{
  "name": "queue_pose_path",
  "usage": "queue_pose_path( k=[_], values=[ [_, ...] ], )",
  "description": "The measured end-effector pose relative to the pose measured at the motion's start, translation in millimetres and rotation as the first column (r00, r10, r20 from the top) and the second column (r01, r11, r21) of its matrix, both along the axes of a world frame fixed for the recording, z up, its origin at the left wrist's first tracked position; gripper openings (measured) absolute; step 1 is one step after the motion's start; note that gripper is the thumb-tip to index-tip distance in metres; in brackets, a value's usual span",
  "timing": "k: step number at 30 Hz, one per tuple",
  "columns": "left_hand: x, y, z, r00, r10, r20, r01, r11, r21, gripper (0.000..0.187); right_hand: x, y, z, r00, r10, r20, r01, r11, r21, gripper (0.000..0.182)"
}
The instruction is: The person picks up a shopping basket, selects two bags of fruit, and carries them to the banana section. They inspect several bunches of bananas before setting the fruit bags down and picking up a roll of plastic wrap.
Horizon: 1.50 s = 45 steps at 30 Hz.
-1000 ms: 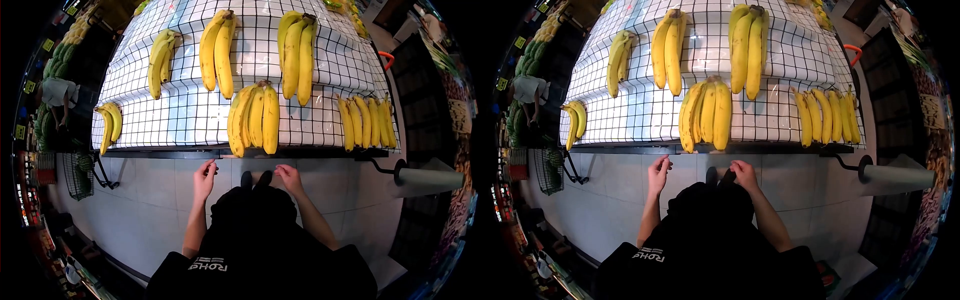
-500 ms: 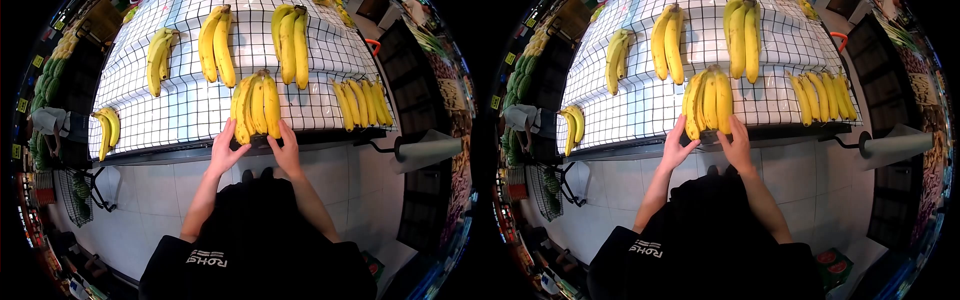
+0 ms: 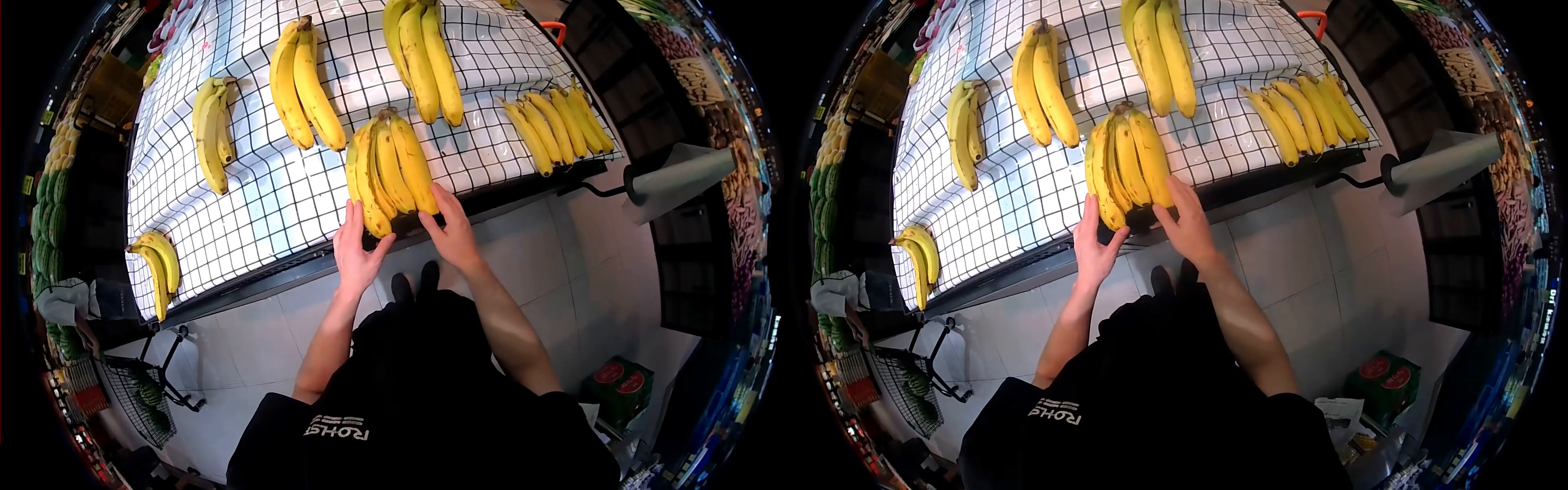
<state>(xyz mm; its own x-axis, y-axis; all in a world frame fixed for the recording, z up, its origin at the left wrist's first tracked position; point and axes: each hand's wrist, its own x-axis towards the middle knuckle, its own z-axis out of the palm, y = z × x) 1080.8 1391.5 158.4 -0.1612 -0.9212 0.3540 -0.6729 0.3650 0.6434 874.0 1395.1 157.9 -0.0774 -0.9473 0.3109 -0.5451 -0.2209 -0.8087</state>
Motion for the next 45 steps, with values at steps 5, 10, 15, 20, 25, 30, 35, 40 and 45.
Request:
queue_pose_path(
  k=[5, 10, 15, 20, 25, 30, 35, 40, 45],
  values=[
    [-1.8, 1.1, 3.3, 0.999, 0.006, 0.037, -0.006, 1.000, -0.001, 0.087, 0.2, -1.4, -2.5, 1.000, -0.010, -0.018, 0.010, 0.999, -0.035, 0.052],
    [-1.3, 1.3, 3.2, 0.999, -0.002, 0.041, 0.002, 1.000, -0.004, 0.086, 1.2, -0.7, -1.0, 1.000, -0.012, -0.008, 0.011, 1.000, -0.027, 0.052],
    [-0.6, 1.9, -0.4, 1.000, -0.006, 0.027, 0.007, 1.000, -0.012, 0.085, 1.4, 0.6, 7.2, 1.000, -0.012, 0.010, 0.011, 1.000, 0.018, 0.052],
    [-0.5, 2.3, -2.8, 1.000, -0.008, 0.018, 0.008, 0.999, -0.031, 0.082, 0.5, 23.2, 2.2, 0.992, -0.088, -0.088, 0.087, 0.996, -0.011, 0.052],
    [-6.5, 12.3, -2.1, 1.000, 0.018, 0.006, -0.018, 1.000, 0.000, 0.069, -34.8, 80.2, -38.5, 0.970, -0.173, 0.169, 0.087, 0.902, 0.423, 0.046],
    [-38.6, 45.5, -9.1, 0.989, 0.133, -0.062, -0.134, 0.991, -0.009, 0.067, -123.5, 178.1, -168.7, 0.952, -0.280, 0.127, 0.113, 0.705, 0.700, 0.042],
    [-128.4, 91.9, -15.9, 0.958, 0.192, -0.212, -0.168, 0.978, 0.123, 0.063, -190.6, 245.0, -191.6, 0.923, -0.363, 0.127, 0.110, 0.566, 0.817, 0.041],
    [-220.7, 121.9, -56.3, 0.962, -0.002, -0.271, 0.189, 0.722, 0.665, 0.054, -255.2, 263.9, -177.1, 0.828, -0.485, 0.281, 0.009, 0.513, 0.858, 0.039],
    [-280.5, 165.3, -83.0, 0.930, -0.219, -0.295, 0.367, 0.508, 0.780, 0.053, -326.7, 275.9, -176.1, 0.819, -0.499, 0.284, 0.026, 0.526, 0.850, 0.036]
  ],
)
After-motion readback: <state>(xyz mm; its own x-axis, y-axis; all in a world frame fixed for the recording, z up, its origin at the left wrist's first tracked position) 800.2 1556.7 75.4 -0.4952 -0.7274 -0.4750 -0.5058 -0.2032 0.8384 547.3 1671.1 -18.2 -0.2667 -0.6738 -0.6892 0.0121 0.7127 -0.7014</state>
